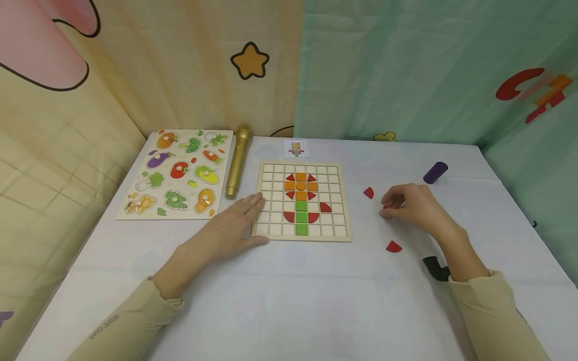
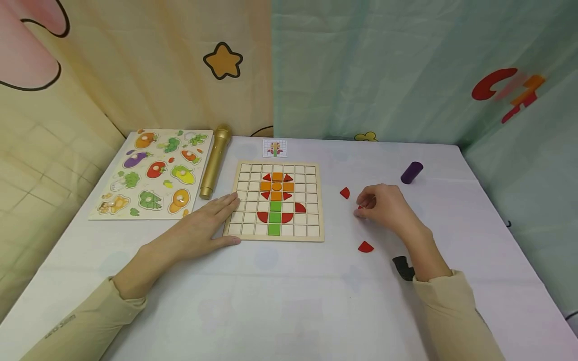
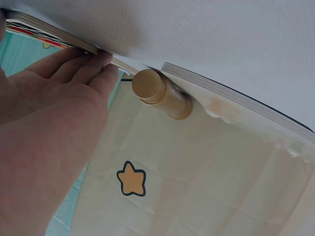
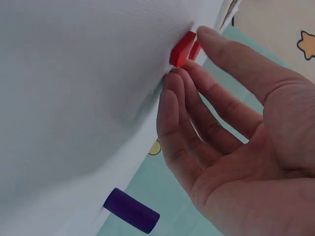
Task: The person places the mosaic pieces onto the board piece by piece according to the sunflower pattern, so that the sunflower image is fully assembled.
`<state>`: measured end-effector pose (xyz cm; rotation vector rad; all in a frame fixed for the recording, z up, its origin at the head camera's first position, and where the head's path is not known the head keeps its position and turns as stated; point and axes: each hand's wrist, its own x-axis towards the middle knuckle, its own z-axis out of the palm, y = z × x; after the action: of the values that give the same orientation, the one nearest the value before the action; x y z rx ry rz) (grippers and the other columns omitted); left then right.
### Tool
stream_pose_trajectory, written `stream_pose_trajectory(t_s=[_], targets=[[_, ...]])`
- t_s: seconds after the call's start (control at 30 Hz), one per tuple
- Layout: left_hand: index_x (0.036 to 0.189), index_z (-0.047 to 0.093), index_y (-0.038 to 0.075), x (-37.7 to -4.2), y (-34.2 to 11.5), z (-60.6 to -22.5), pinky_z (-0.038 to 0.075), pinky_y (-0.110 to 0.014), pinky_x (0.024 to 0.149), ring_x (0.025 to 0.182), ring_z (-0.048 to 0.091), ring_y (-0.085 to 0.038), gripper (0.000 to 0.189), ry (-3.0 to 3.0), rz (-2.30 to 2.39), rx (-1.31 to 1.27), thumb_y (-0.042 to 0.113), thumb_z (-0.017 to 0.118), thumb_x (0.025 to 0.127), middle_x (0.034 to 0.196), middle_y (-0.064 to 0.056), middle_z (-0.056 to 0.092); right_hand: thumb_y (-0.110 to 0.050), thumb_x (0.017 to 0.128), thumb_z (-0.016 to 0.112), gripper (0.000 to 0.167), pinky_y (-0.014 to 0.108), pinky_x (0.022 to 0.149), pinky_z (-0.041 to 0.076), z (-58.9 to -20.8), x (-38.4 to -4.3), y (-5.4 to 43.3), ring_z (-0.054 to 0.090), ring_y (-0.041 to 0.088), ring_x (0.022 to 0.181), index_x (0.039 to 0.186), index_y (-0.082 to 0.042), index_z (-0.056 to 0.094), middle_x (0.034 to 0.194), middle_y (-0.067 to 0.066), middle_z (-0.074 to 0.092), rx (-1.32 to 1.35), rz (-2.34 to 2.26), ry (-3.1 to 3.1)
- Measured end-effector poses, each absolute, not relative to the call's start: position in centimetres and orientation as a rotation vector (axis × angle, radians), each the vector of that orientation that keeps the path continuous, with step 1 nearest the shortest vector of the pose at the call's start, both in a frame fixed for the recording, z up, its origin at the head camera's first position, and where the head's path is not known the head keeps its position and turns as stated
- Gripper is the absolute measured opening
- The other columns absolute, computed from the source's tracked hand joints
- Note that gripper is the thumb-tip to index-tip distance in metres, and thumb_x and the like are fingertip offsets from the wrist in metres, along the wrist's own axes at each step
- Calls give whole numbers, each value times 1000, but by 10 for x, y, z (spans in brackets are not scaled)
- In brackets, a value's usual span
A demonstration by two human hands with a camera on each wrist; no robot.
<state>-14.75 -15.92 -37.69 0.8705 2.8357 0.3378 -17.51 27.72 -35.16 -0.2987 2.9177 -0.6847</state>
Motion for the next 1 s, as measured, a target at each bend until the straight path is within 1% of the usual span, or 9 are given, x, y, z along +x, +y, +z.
stream_pose_trajectory(t_s=[0.23, 0.4, 0.63, 0.8, 1.0], targets=[[164, 31, 1, -147, -160, -379, 26, -51, 131, 161, 25, -35, 97, 2838, 342, 872, 59, 69, 97, 174, -14, 23, -8, 86, 85, 18, 36, 79, 56, -356, -174, 276, 67, 22, 87, 102, -5, 78, 89, 4, 74, -308, -695, 2911], [164, 31, 0, -147, -160, -378, 26, -52, 131, 161, 25, -37, 96, 2837, 343, 877, 58, 69, 97, 174, -16, 23, -6, 85, 84, 19, 40, 83, 60, -357, -176, 261, 65, 24, 90, 103, -6, 77, 94, 6, 73, -354, -718, 2901], [164, 31, -1, -147, -161, -377, 25, -51, 131, 161, 25, -36, 96, 2842, 330, 876, 58, 69, 98, 174, -16, 23, -4, 86, 82, 21, 42, 84, 60, -352, -190, 219, 63, 25, 94, 106, -7, 77, 98, 6, 71, -498, -728, 2865], [164, 31, 0, -148, -162, -379, 25, -51, 132, 161, 25, -36, 96, 2838, 344, 878, 58, 69, 97, 174, -16, 23, -5, 87, 83, 22, 43, 90, 62, -348, -199, 184, 63, 24, 99, 107, -9, 76, 103, 4, 70, -621, -743, 2795], [164, 31, 0, -149, -161, -380, 25, -51, 132, 162, 24, -35, 96, 2837, 351, 891, 59, 68, 97, 175, -15, 23, -3, 88, 82, 21, 38, 89, 63, -347, -203, 153, 63, 22, 100, 108, -10, 77, 106, 3, 72, -746, -735, 2735]])
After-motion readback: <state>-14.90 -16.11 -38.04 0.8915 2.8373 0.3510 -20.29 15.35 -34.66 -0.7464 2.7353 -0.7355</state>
